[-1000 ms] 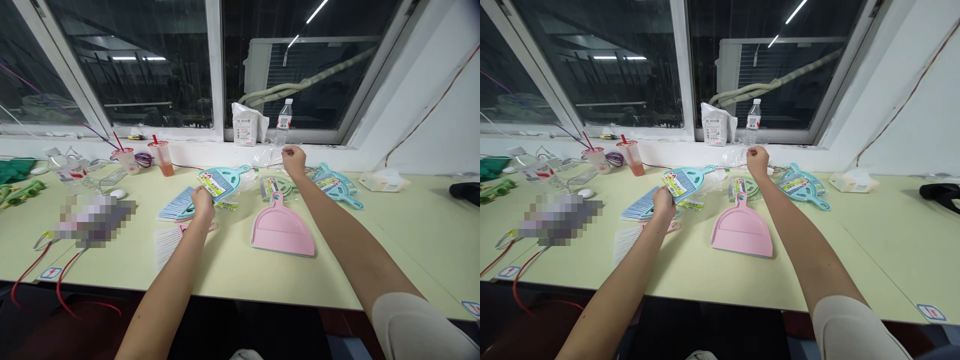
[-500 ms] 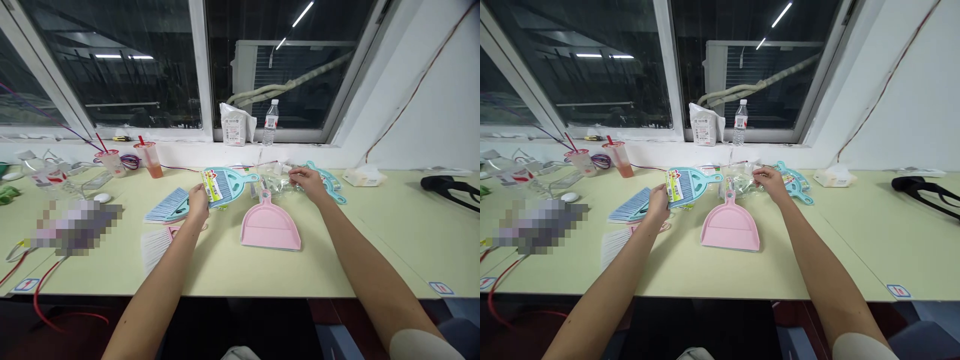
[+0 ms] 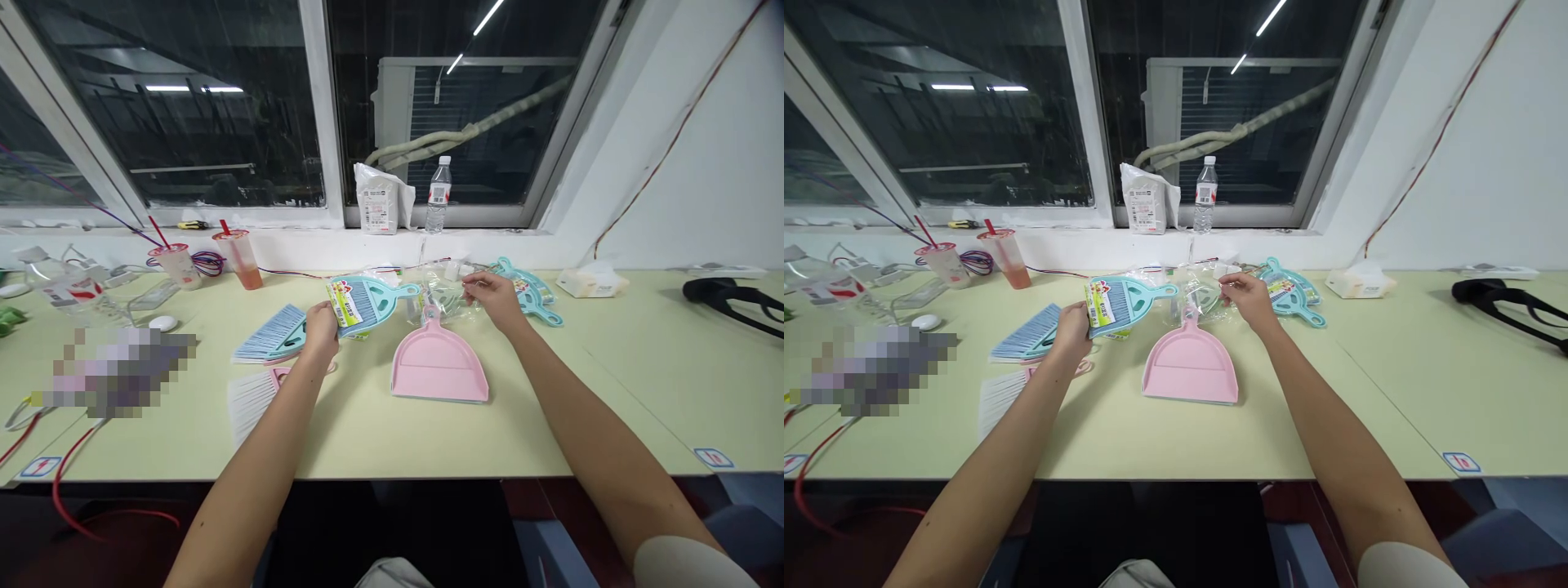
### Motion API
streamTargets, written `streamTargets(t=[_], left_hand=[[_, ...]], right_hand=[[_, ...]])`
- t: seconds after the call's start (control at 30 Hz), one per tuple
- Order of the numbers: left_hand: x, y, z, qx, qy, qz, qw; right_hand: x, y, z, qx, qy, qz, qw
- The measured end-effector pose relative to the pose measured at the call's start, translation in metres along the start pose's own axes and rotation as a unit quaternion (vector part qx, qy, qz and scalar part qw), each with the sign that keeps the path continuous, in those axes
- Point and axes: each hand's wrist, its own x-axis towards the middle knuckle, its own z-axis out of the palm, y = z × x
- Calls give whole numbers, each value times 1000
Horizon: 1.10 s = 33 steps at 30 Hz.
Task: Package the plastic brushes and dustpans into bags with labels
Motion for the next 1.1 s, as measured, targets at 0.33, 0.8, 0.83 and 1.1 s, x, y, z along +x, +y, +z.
streamTargets(t=[0.33, 0.8, 0.83, 1.1], left_hand=[[-4, -4, 3, 31, -23, -27, 999], [-10, -7, 8, 21, -61, -54, 996], [-11, -6, 9, 19, -60, -56, 996], [-18, -1, 14, -7, -91, -51, 994]], right_hand=[[-7, 15, 7, 76, -40, 33, 996], [-22, 5, 35, 110, -76, 94, 987], [-22, 4, 36, 103, -64, 94, 988], [-26, -6, 41, 165, -92, 129, 973]])
